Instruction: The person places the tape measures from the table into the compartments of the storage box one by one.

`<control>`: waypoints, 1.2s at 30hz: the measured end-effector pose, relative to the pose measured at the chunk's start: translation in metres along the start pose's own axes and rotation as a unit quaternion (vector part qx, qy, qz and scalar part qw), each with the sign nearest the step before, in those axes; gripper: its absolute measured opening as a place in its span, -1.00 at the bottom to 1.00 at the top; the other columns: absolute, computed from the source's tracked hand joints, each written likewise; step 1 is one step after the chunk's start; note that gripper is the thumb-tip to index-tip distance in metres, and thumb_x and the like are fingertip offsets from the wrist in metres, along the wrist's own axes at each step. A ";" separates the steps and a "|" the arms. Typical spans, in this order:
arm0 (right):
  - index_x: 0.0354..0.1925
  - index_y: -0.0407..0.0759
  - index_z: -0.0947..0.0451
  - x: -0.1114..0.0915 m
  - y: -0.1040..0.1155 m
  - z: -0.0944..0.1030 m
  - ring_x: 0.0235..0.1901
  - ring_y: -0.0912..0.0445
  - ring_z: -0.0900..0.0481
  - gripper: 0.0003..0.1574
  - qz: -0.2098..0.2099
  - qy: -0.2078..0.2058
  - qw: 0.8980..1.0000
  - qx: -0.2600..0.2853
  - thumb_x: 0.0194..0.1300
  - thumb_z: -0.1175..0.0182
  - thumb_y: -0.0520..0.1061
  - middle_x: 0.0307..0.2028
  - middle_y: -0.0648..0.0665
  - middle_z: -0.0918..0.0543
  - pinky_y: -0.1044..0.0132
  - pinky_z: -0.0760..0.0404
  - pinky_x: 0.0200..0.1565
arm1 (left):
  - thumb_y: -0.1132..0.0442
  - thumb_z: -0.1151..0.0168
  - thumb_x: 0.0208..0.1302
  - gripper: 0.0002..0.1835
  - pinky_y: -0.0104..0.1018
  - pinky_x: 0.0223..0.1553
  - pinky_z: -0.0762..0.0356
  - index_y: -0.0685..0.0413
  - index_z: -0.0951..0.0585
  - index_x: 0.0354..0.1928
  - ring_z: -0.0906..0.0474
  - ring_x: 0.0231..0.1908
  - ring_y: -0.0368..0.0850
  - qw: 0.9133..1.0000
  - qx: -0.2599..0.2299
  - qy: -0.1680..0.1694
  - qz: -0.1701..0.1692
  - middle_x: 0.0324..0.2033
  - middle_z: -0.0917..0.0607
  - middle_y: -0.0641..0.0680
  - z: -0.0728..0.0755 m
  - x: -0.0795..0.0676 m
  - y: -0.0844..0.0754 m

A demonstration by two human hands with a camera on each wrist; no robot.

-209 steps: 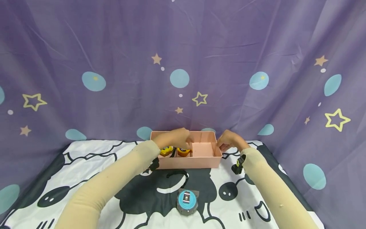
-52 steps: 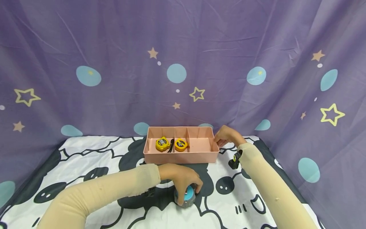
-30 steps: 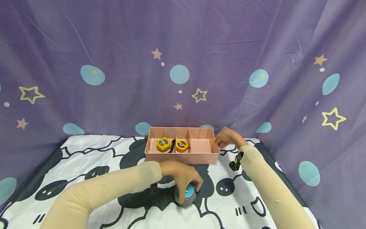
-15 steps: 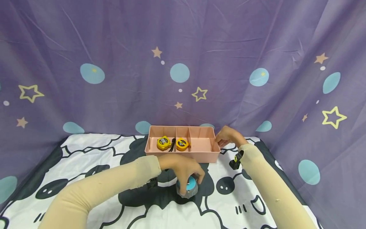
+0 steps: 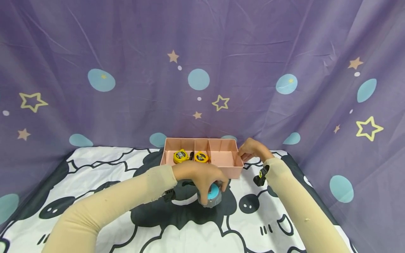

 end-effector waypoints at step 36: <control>0.08 -0.65 -0.53 -0.001 -0.001 0.001 -0.34 -0.05 -0.78 -0.54 0.000 0.004 1.000 0.004 0.24 -0.20 -0.39 -0.12 -0.48 -0.74 0.11 -0.78 -0.17 | 0.17 -0.65 -0.12 -0.36 -0.41 -0.10 -0.63 0.04 -0.64 0.09 -0.58 -0.08 -0.16 0.994 0.013 -0.108 0.017 0.01 -0.67 0.00 0.086 -0.023 0.003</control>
Point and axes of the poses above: each hand's wrist, its own x-axis towards the middle knuckle, its own z-axis out of the back of the hand, y = z × x, the point moved 7 cm from there along x, towards the middle knuckle
